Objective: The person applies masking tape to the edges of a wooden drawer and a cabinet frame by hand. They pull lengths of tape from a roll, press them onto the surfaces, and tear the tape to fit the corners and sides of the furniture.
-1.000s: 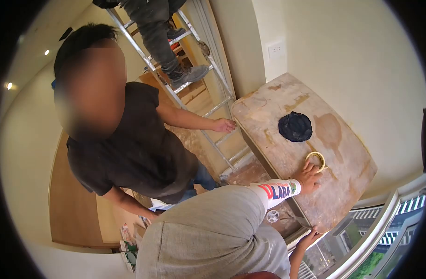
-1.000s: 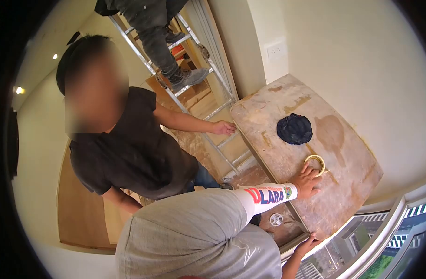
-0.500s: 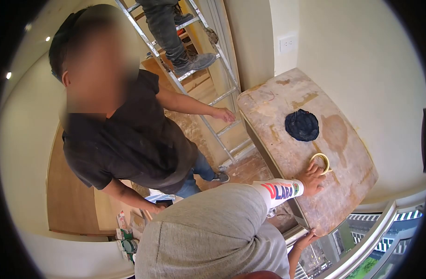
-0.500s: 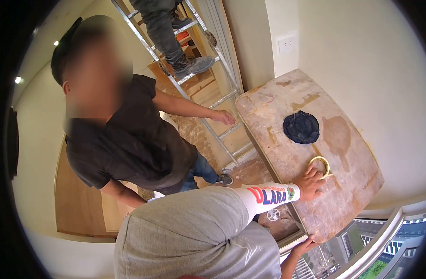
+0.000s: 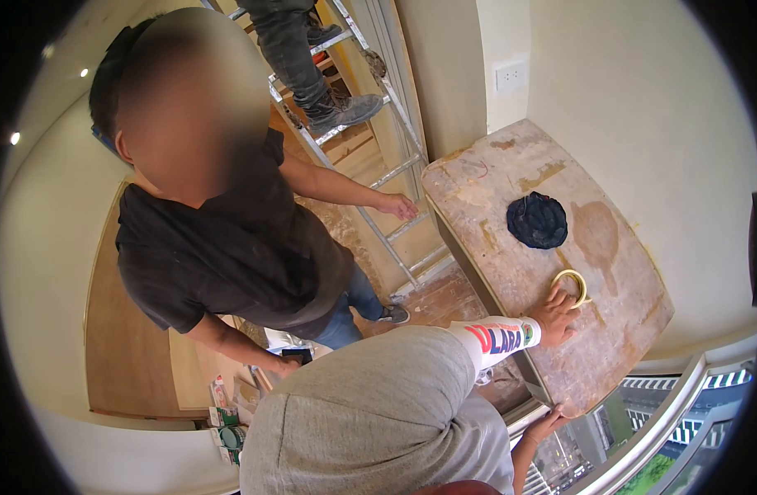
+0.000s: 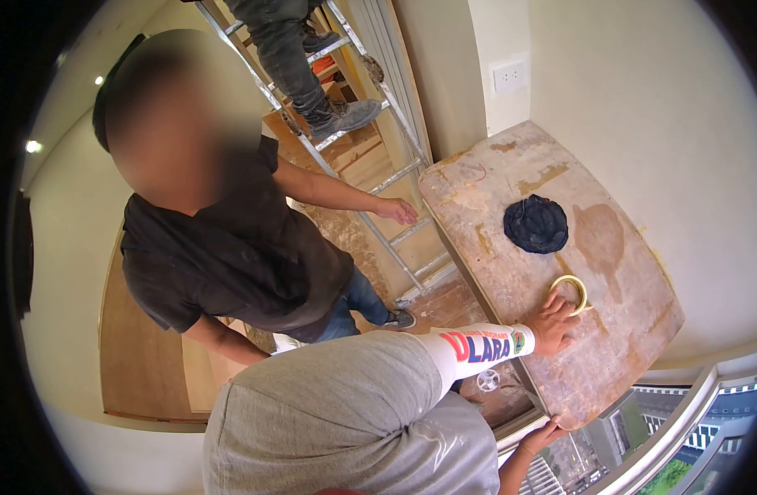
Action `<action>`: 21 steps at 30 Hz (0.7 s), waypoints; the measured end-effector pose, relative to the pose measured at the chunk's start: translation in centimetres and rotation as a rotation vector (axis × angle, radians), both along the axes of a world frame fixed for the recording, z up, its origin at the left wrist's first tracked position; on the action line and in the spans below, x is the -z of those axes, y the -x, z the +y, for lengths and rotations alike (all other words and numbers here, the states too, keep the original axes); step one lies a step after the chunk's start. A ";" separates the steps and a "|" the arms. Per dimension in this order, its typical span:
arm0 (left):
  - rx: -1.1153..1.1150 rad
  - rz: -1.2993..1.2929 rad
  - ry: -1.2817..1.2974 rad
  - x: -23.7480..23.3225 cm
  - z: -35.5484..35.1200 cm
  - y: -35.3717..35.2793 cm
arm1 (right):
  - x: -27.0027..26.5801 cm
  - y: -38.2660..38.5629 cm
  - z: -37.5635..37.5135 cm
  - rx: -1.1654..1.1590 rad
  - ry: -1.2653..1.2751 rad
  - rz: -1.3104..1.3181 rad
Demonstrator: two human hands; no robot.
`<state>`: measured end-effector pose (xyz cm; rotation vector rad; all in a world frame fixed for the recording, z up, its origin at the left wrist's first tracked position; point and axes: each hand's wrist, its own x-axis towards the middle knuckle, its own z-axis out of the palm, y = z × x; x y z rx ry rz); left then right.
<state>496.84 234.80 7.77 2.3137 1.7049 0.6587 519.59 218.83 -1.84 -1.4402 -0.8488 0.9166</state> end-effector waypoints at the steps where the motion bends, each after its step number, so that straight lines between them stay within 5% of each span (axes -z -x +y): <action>1: -0.002 -0.004 -0.003 0.1 0.0 0.0 | -0.1 0.1 0.0 0.001 0.004 -0.001; 21: -0.012 -0.007 -0.034 0.3 0.1 -0.1 | -0.1 0.3 0.1 0.005 -0.020 0.033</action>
